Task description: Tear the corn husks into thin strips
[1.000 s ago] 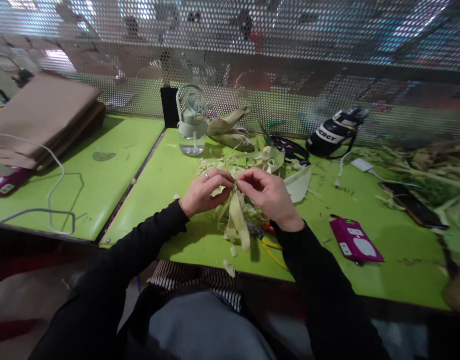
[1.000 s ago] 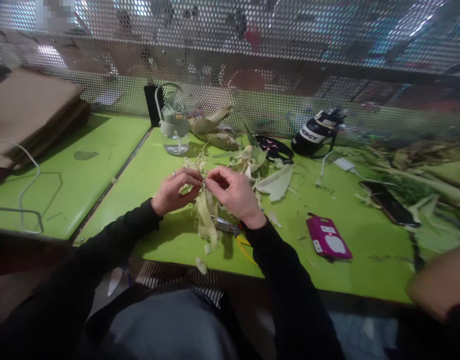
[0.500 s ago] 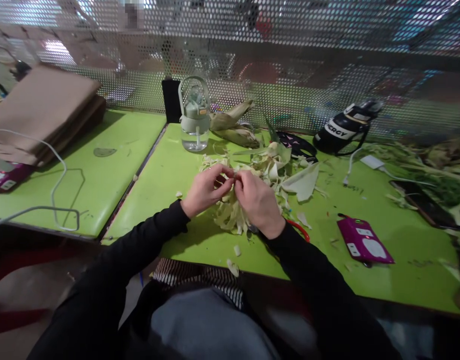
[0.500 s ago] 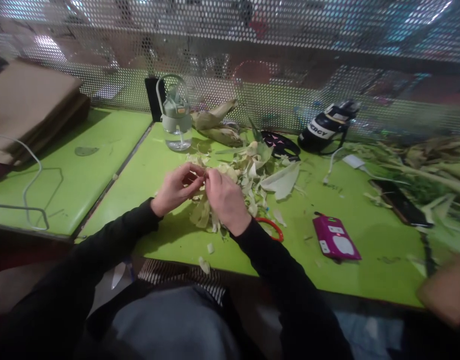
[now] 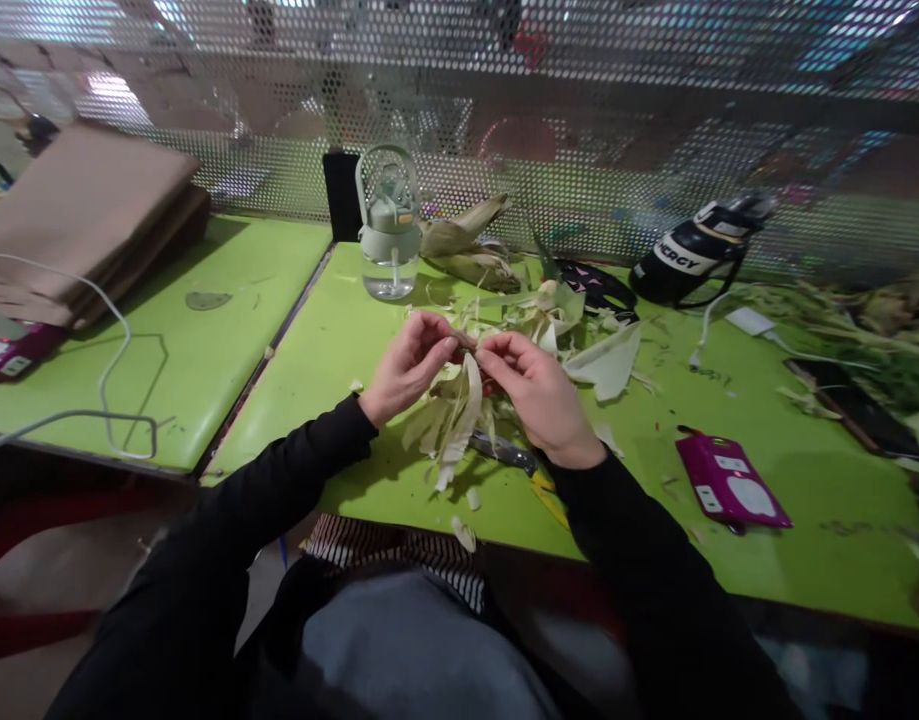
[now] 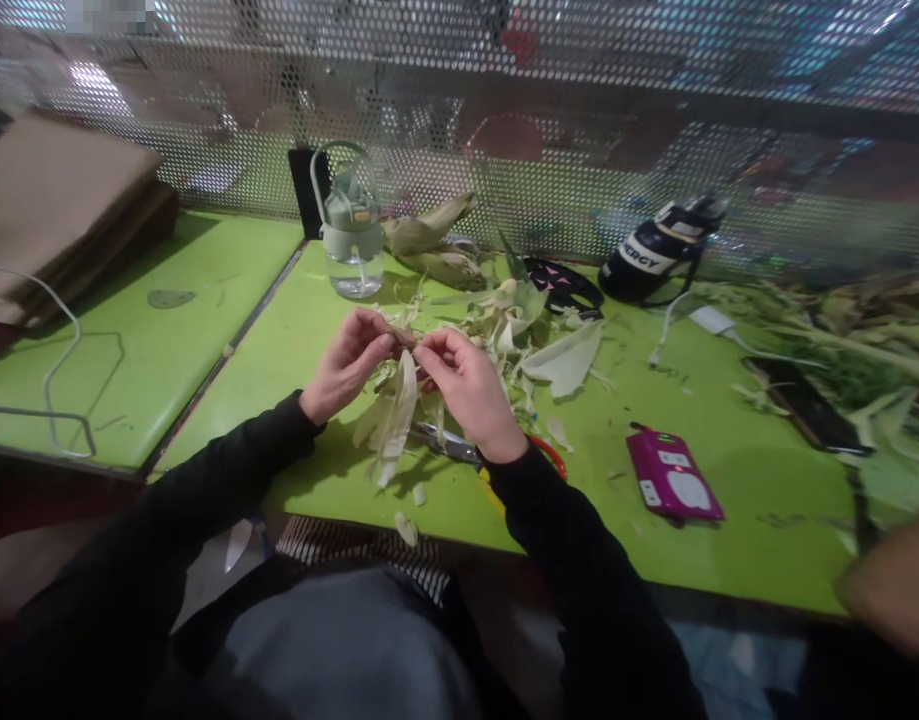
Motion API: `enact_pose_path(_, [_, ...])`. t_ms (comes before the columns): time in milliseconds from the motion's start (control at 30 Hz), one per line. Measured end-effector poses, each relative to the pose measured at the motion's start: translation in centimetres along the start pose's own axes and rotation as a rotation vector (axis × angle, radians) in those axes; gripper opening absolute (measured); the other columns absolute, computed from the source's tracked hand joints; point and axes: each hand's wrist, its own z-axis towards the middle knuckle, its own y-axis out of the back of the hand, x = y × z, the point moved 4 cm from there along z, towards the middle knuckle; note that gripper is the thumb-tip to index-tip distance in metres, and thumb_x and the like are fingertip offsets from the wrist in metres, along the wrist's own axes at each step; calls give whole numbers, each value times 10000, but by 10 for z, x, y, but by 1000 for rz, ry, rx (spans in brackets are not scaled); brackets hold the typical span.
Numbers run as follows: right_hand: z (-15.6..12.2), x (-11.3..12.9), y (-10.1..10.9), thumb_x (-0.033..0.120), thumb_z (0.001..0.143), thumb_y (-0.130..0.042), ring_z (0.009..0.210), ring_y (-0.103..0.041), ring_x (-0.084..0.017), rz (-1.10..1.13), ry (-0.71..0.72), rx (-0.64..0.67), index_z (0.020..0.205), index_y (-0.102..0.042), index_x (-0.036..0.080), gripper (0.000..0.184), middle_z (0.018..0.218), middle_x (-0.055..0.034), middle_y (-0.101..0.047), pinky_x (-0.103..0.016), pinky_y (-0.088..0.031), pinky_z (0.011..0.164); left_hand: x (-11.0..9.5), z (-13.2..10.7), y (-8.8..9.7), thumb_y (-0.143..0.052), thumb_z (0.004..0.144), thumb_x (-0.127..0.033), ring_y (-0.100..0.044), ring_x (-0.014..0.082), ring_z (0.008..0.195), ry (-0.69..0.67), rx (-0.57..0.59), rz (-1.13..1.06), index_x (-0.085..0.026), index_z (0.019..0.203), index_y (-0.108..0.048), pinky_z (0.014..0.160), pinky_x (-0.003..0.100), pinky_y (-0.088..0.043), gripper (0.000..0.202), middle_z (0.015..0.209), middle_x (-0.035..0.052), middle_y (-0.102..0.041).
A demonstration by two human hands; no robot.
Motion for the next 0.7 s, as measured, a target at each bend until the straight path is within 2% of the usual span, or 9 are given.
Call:
enact_pose_path(167, [-1, -8, -9, 457, 791, -779, 626, -508, -99, 155, -116, 49, 858, -596, 222, 305, 733, 49, -582, -230, -433, 568, -2, -5, 2, -570, 977, -301, -687, 106, 775, -185, 51, 277, -192, 977, -501, 742, 272, -556, 129, 1022, 85, -745])
enact_pose_path(300, [-3, -9, -13, 494, 807, -745, 621, -502, -109, 200, -107, 12, 857, -545, 236, 330, 744, 44, -575, -244, -424, 557, -6, -7, 3, -556, 956, -209, -734, 146, 928, -312, 49, 500, -189, 971, -546, 825, 308, -578, 27, 1085, 101, -769])
enact_pose_path(367, [-5, -6, -13, 470, 863, -681, 609, -487, -112, 132, -54, -18, 856, -520, 239, 282, 731, 47, -542, -254, -415, 556, -8, -8, 1, -571, 942, -196, -735, 164, 993, -344, 54, 550, -192, 974, -568, 866, 325, -578, 33, 1086, 96, -774])
enact_pose_path(433, [-8, -1, -12, 401, 916, -617, 599, -476, -119, -44, 46, -45, 868, -509, 242, 198, 725, 45, -523, -265, -401, 553, -9, -8, 0, -588, 939, -211, -738, 167, 967, -316, 38, 525, -187, 978, -578, 839, 313, -584, 48, 1039, 94, -772])
enact_pose_path(533, [-13, 10, -13, 267, 956, -554, 635, -501, -147, -462, 281, -92, 896, -509, 243, 79, 759, 12, -566, -299, -408, 591, -9, -8, -1, -609, 945, -260, -706, 125, 748, -171, -2, 402, -170, 969, -582, 676, 253, -569, 97, 914, 64, -733])
enact_pose_path(633, [-19, 16, -20, 196, 983, -495, 682, -506, -187, -869, 552, -119, 880, -513, 238, 112, 753, -23, -581, -352, -409, 662, -7, -8, -3, -646, 928, -276, -614, 80, 593, -19, -31, 287, -165, 930, -581, 558, 221, -515, 128, 817, 16, -673])
enact_pose_path(700, [-21, 14, -23, 196, 1009, -462, 682, -489, -204, -1044, 654, -129, 869, -528, 233, 159, 717, -32, -566, -374, -390, 674, -6, -6, -2, -672, 913, -263, -592, 70, 584, 60, -55, 206, -166, 905, -576, 558, 212, -511, 137, 764, -9, -639])
